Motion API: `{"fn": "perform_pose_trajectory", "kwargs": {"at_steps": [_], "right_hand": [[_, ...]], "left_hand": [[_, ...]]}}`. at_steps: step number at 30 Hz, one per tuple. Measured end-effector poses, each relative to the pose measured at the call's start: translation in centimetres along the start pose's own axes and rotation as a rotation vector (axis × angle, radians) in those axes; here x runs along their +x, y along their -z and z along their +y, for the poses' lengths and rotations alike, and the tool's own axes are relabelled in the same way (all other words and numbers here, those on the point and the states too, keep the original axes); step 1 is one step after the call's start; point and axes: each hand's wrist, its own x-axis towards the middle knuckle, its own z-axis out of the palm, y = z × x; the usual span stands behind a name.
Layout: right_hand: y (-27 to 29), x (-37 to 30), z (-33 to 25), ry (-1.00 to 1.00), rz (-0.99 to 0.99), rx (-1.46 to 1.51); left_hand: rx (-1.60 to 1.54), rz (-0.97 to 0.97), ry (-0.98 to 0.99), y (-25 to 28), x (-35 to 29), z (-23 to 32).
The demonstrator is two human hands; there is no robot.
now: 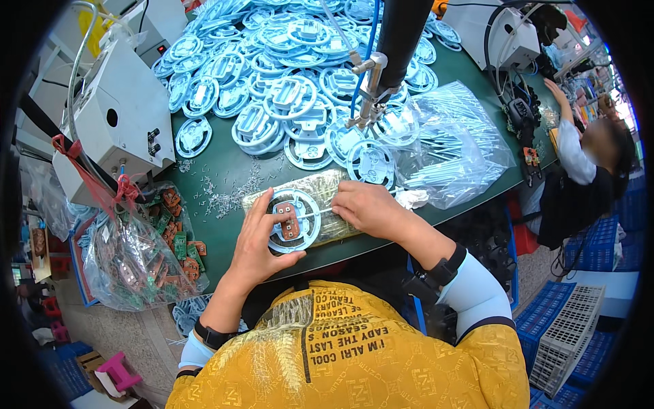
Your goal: Assembling and finishing plastic parts using an electric screwdriver and hand tools.
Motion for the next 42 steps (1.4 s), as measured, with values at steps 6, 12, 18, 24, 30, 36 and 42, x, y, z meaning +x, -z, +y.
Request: {"fn": "perform_pose_trajectory", "kwargs": {"at_steps": [6, 12, 18, 24, 30, 36, 42], "right_hand": [[-0.3, -0.2, -0.4, 0.091, 0.08, -0.118], [-0.1, -0.4, -0.5, 0.148, 0.119, -0.14], [7.8, 1.1, 0.1, 0.052, 0.924, -0.101], [14.3, 8.3, -2.9, 0.109, 0.696, 0.607], [14.9, 9.2, -8.5, 0.276, 0.666, 0.639], [11.3, 9.4, -12.7, 0.325, 0.594, 0.787], [12.9, 8.1, -14.4, 0.243, 0.789, 0.675]], "left_hand": [[0.007, -0.007, -0.007, 0.2, 0.0, 0.0], [0.001, -0.01, -0.016, 0.3, 0.3, 0.1], [0.018, -0.021, -0.006, 0.4, 0.3, 0.3], [0.023, -0.025, 0.002, 0.9, 0.2, 0.5], [0.071, 0.041, -0.05, 0.6, 0.4, 0.4], [0.18, 0.093, -0.015, -0.5, 0.2, 0.1], [0.19, 0.202, -0.069, -1.1, 0.4, -0.4]]}}
